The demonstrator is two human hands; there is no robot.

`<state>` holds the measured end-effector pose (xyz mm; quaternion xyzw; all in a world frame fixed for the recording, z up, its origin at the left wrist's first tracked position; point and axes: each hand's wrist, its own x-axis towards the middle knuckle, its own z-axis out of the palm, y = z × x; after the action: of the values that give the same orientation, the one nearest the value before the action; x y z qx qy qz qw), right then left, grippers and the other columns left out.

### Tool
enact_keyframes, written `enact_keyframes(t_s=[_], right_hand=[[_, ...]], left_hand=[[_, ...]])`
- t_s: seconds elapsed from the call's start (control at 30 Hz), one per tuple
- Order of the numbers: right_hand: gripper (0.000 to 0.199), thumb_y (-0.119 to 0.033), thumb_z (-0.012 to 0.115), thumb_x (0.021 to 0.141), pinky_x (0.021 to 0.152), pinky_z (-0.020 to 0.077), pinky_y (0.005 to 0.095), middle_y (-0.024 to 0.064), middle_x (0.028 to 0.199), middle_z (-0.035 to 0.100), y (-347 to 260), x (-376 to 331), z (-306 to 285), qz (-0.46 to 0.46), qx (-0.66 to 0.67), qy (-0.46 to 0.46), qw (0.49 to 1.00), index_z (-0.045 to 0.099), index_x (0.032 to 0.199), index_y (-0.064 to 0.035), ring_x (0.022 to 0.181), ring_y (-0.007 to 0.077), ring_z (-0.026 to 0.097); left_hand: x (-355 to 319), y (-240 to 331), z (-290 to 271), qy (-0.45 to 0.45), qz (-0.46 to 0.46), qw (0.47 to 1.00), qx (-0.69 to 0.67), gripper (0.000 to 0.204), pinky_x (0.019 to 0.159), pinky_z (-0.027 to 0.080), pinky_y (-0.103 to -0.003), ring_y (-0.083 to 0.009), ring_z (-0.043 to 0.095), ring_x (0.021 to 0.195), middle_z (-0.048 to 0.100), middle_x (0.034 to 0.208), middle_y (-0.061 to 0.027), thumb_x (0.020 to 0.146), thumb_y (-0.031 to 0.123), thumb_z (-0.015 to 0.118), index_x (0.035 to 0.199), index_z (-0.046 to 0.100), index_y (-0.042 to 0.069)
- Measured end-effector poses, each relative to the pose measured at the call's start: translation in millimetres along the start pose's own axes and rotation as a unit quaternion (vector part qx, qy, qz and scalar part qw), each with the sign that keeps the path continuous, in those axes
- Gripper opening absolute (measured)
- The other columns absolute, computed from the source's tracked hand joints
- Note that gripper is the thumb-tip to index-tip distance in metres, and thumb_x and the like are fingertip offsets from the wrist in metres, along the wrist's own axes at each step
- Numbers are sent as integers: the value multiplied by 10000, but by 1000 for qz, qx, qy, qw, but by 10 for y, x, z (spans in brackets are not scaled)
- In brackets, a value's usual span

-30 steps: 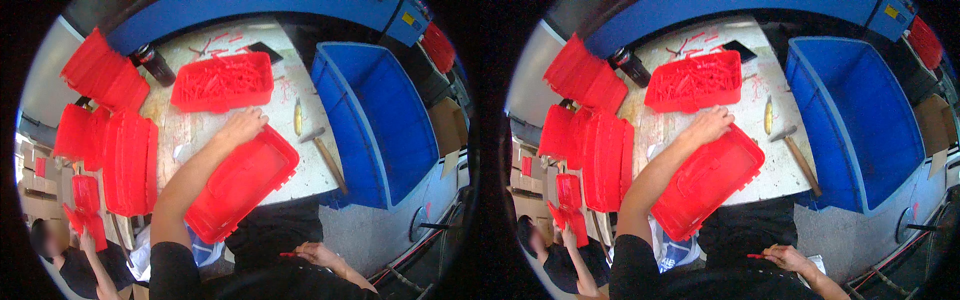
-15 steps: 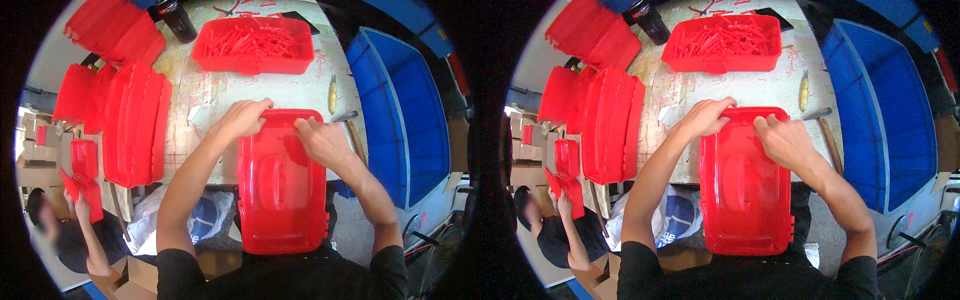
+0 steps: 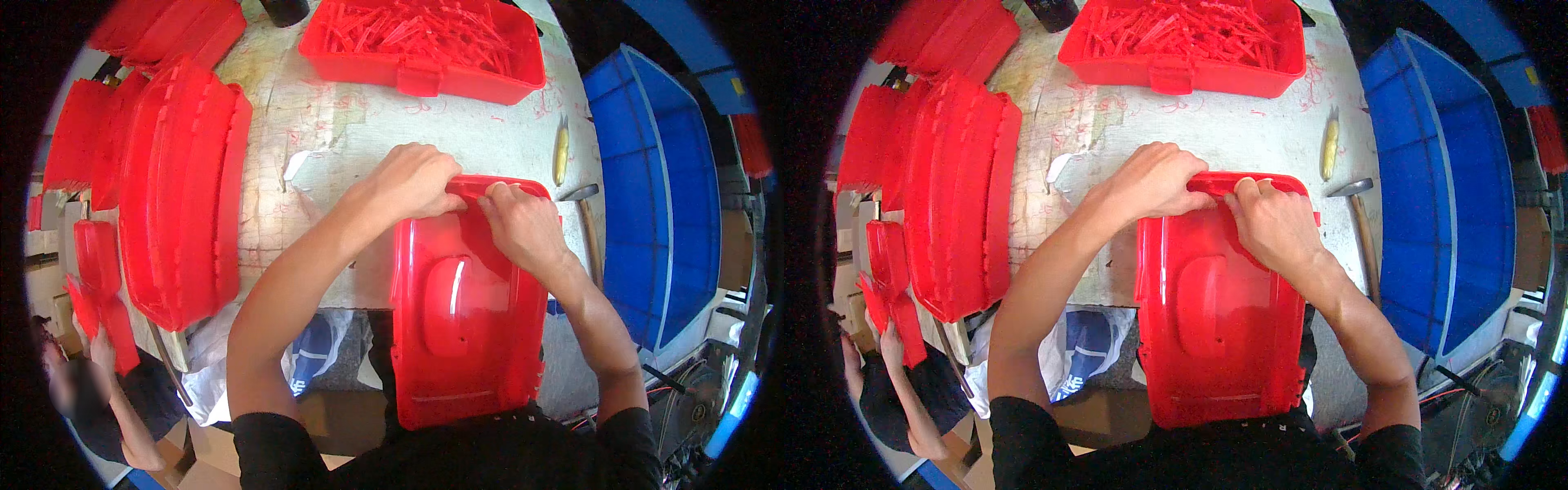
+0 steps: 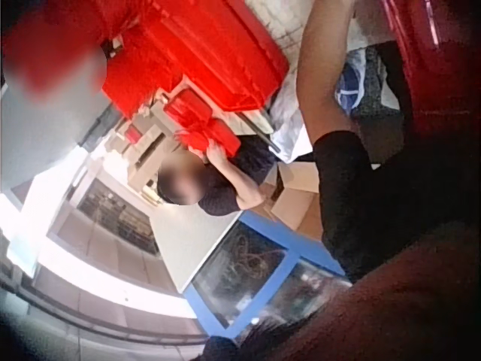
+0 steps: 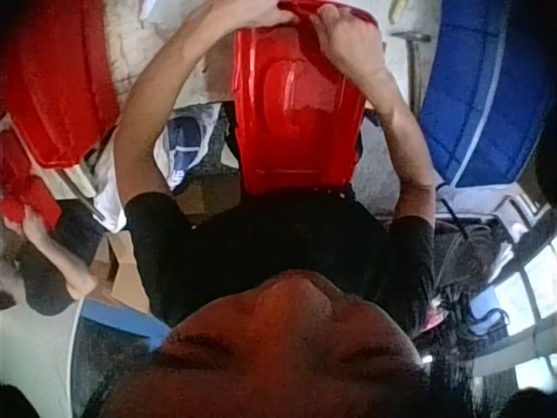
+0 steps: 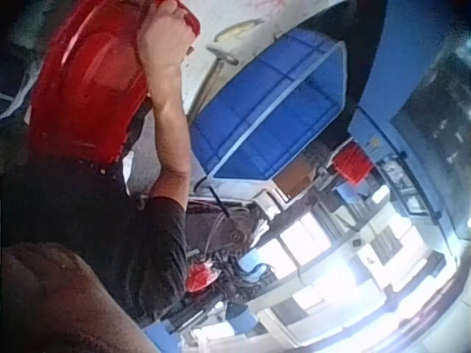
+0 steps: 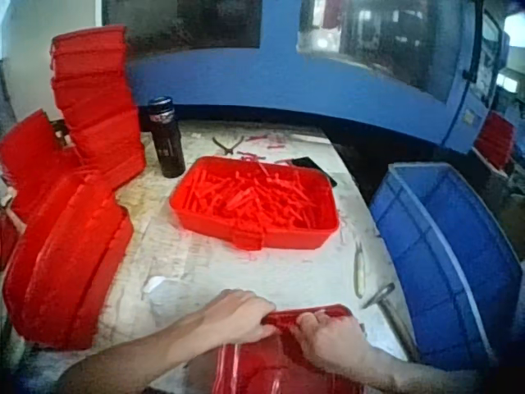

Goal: The person repeatedly picks up red plastic bins and uses a hammer to tap and break off excess plastic flash along the rims. The person flips each bin to access different edges and places the finished bins into a blue bin. A coworker performs a similar task across the table.

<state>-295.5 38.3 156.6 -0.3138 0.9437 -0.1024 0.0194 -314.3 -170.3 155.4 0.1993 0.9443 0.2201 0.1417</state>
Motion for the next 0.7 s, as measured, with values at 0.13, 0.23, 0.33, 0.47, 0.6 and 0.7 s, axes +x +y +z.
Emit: enact_keyframes(t_s=[0.13,0.23,0.33,0.47,0.6,0.7], right_hand=[[285,-263,576,983,560,550,431,199,769,688,-17,52,-2,-1,63,-4,998,618,854,-13,654,322,691],[291,-267,586,976,567,549,441,194,742,686,-35,81,22,7,60,-12,998,633,847,-10,646,332,691],[309,-279,602,963,569,547,444,191,722,689,-33,101,23,43,83,-26,995,652,821,-9,649,340,693],[338,-302,612,954,587,545,456,196,707,685,-16,115,11,53,80,-22,995,668,797,-9,649,352,689],[319,-280,615,959,614,554,427,185,735,694,-10,118,38,78,84,-45,992,693,810,-10,647,317,687],[356,-308,605,959,618,547,456,196,714,684,5,123,49,79,94,-53,991,693,793,-6,652,343,685]], left_hand=[[80,15,-36,-20,1,999,32,299,753,543,-486,-424,673,822,677,787,-251,731,308,746,797,722,17],[107,26,-37,-30,-14,999,33,307,755,546,-483,-425,675,817,677,792,-255,734,315,738,791,724,14],[99,29,-22,-23,-19,999,24,320,753,546,-487,-425,675,813,676,794,-256,740,328,727,796,724,12],[88,43,-23,-12,-29,999,26,316,748,544,-492,-423,674,810,673,788,-256,743,326,718,792,725,13],[93,71,-34,-11,-30,999,43,291,750,551,-479,-411,686,814,686,797,-241,743,286,735,790,718,-1],[95,77,-28,1,-35,998,52,283,734,550,-488,-419,680,785,674,762,-246,736,286,728,770,721,4]])
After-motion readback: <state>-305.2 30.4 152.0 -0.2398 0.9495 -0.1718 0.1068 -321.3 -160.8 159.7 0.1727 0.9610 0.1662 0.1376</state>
